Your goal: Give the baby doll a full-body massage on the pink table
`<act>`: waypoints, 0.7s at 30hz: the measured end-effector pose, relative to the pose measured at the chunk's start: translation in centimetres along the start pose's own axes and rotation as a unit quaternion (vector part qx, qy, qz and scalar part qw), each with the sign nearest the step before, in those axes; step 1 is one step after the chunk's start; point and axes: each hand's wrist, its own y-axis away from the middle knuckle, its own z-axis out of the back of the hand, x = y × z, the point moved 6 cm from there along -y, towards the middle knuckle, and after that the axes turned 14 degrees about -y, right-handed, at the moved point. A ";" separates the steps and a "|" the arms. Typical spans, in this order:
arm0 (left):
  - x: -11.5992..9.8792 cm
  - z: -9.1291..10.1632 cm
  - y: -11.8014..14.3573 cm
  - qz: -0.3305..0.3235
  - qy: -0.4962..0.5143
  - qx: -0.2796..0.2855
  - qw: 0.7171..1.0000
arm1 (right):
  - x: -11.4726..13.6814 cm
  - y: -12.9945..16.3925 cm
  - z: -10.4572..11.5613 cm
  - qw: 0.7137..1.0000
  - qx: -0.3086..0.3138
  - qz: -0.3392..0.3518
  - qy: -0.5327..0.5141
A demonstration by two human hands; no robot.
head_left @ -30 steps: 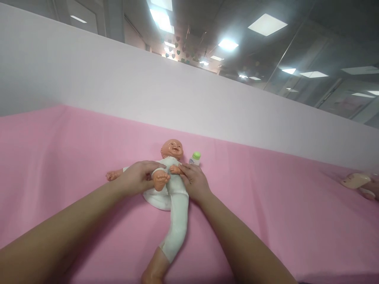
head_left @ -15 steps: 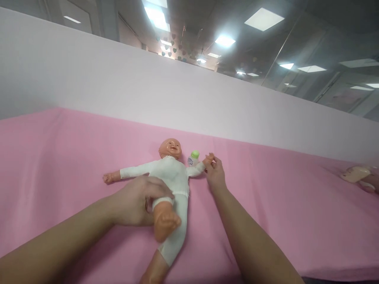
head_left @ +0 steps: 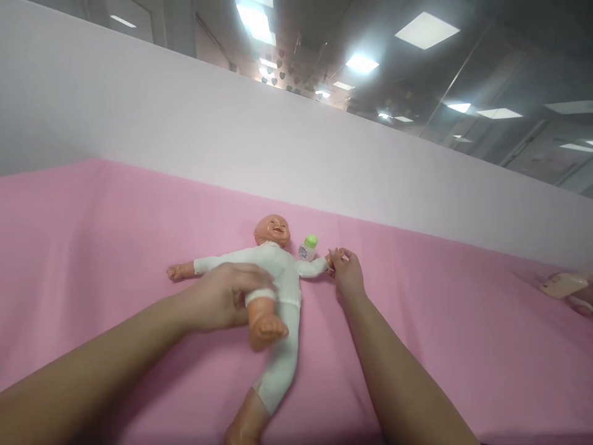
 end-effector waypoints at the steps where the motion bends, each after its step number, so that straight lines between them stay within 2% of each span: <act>1: 0.9 0.2 -0.1 0.010 0.003 -0.009 1.000 | 0.7 0.5 -0.6 0.999 0.010 0.023 -0.028; 4: 4.5 0.3 -0.1 0.105 -0.006 -0.062 0.993 | 2.4 2.4 -2.4 0.994 0.048 0.079 -0.063; 6: 6.2 -0.3 0.0 0.157 0.021 -0.066 0.985 | 3.2 3.9 -3.8 0.991 0.072 0.110 -0.036; 8: 7.1 -1.0 -0.1 0.183 0.065 -0.053 0.980 | 3.7 5.4 -5.2 0.984 0.112 0.140 0.013; 10: 7.4 -1.6 -0.2 0.195 0.108 -0.039 0.974 | 4.2 6.9 -6.6 0.968 0.169 0.173 0.073; 13: 7.4 -2.1 -0.3 0.198 0.156 -0.012 0.968 | 4.8 8.6 -8.6 0.921 0.260 0.230 0.178; 16: 7.4 -2.3 -0.3 0.200 0.169 0.002 0.965 | 5.2 9.3 -9.5 0.881 0.307 0.260 0.249; 18: 7.5 -2.1 -0.2 0.196 0.144 -0.006 0.970 | 5.1 9.1 -9.6 0.876 0.316 0.263 0.252; 21: 7.0 -1.4 -0.2 0.165 0.075 -0.045 0.982 | 4.4 8.3 -8.9 0.898 0.288 0.242 0.229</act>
